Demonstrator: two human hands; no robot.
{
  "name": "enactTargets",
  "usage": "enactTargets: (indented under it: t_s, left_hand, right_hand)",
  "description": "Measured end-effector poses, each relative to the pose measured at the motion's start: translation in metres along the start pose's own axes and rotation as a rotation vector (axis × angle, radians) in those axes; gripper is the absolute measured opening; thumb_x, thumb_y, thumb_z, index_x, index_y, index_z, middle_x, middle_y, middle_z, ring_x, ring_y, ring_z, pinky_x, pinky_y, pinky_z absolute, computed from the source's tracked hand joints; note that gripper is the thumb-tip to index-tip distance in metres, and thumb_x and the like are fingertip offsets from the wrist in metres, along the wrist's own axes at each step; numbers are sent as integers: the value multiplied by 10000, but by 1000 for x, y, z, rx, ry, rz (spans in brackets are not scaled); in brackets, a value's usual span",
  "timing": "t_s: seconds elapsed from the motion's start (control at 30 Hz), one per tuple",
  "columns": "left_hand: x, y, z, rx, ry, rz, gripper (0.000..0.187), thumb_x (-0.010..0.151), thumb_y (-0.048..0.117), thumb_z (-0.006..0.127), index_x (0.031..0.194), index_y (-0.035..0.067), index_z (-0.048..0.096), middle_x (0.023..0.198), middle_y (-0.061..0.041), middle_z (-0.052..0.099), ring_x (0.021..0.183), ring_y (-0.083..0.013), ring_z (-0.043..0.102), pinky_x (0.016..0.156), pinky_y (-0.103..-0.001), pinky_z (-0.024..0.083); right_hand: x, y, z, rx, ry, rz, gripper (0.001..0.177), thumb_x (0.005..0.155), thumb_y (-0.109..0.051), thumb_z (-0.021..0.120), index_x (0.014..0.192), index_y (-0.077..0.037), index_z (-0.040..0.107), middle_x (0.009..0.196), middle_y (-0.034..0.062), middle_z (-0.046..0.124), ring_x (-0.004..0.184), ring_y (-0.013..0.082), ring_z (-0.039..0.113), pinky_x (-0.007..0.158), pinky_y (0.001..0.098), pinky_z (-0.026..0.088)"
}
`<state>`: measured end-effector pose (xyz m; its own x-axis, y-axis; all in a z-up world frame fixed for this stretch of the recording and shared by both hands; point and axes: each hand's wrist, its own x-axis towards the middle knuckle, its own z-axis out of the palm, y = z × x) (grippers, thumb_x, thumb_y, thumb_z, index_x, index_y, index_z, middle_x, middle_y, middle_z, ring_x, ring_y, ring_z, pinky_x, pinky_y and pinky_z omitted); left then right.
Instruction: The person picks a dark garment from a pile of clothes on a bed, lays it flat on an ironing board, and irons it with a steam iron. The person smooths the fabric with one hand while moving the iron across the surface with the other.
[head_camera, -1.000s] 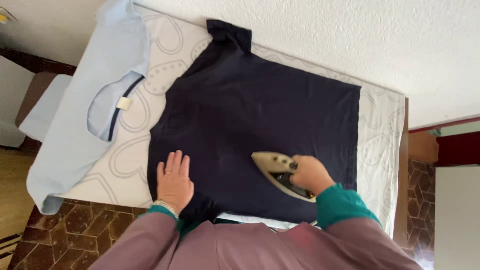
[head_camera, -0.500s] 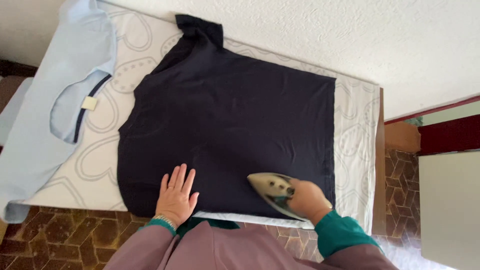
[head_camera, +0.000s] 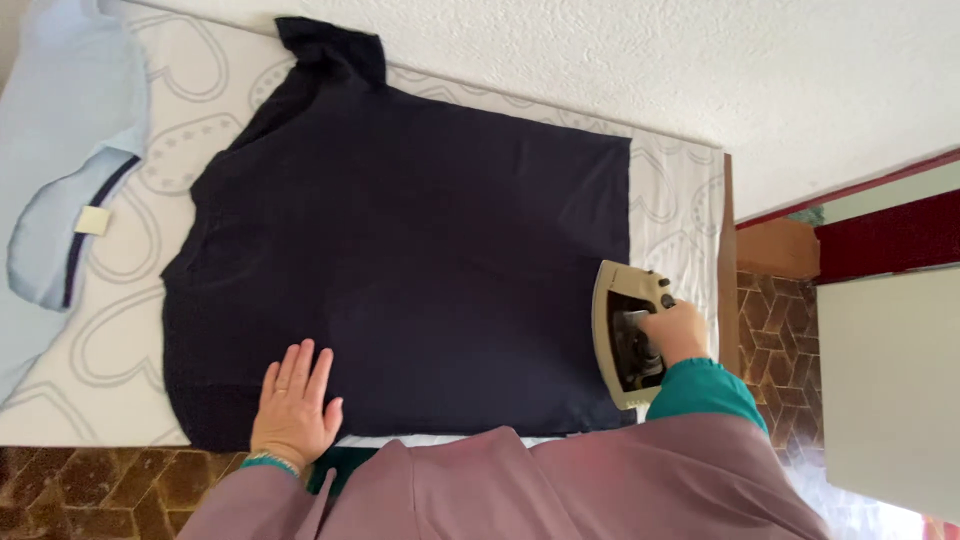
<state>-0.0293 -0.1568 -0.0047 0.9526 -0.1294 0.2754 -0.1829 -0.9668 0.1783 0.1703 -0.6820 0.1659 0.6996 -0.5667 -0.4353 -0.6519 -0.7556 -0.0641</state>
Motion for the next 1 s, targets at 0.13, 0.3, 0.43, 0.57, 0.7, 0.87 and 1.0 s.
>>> enactTargets:
  t_s: [0.13,0.3,0.43,0.57,0.7,0.87,1.0]
  left_hand:
    - [-1,-1,4,25,-43,-24,873,754,453,595,1551,133,439,1647,-177,411,1484,-376,440,1202,-555,359]
    - [-3,2,6,11,-7,-33,839,785,415,602,1560,130,453,1653,-168,426,1518,-365,429,1248,-548,342]
    - [0,5,1,43,6,-24,820,790,409,588,1552,130,474,1636,-174,464,1495,-372,472,1227,-549,378]
    - [-3,3,5,33,-11,-35,872,766,408,582,1580,131,435,1659,-185,430,1520,-376,435,1239,-564,356]
    - [-2,3,8,64,28,-26,831,767,419,584,1543,136,492,1629,-179,479,1495,-382,481,1224,-558,381]
    - [-5,-2,17,33,12,-33,876,740,429,579,1556,138,453,1657,-172,416,1524,-368,412,1239,-557,330]
    - [-4,-9,22,87,-91,-38,953,616,464,686,1495,162,478,1604,-171,450,1447,-379,461,1141,-541,394]
  right_hand:
    - [24,33,31,-2,-47,-166,280,718,-280,688,870,-47,718,790,190,705,750,375,665,655,470,507]
    - [-30,55,43,-111,-205,-441,341,601,-153,601,909,-94,734,862,157,776,843,389,721,729,472,552]
    - [-47,92,65,-448,-182,-818,391,697,-549,754,888,-214,692,827,93,744,783,410,693,709,528,552]
    - [-42,117,77,-458,-156,-982,254,701,-371,728,868,-197,649,766,107,720,701,424,680,644,544,539]
    - [-32,90,68,-477,-127,-761,395,675,-476,761,1007,-267,718,882,103,762,839,422,715,778,545,567]
    - [-6,26,29,-117,-28,-328,381,708,-289,718,1042,-106,727,986,167,762,974,412,694,828,493,561]
    - [13,13,29,-39,4,-223,462,674,-357,711,996,-27,743,983,218,754,975,451,691,828,496,543]
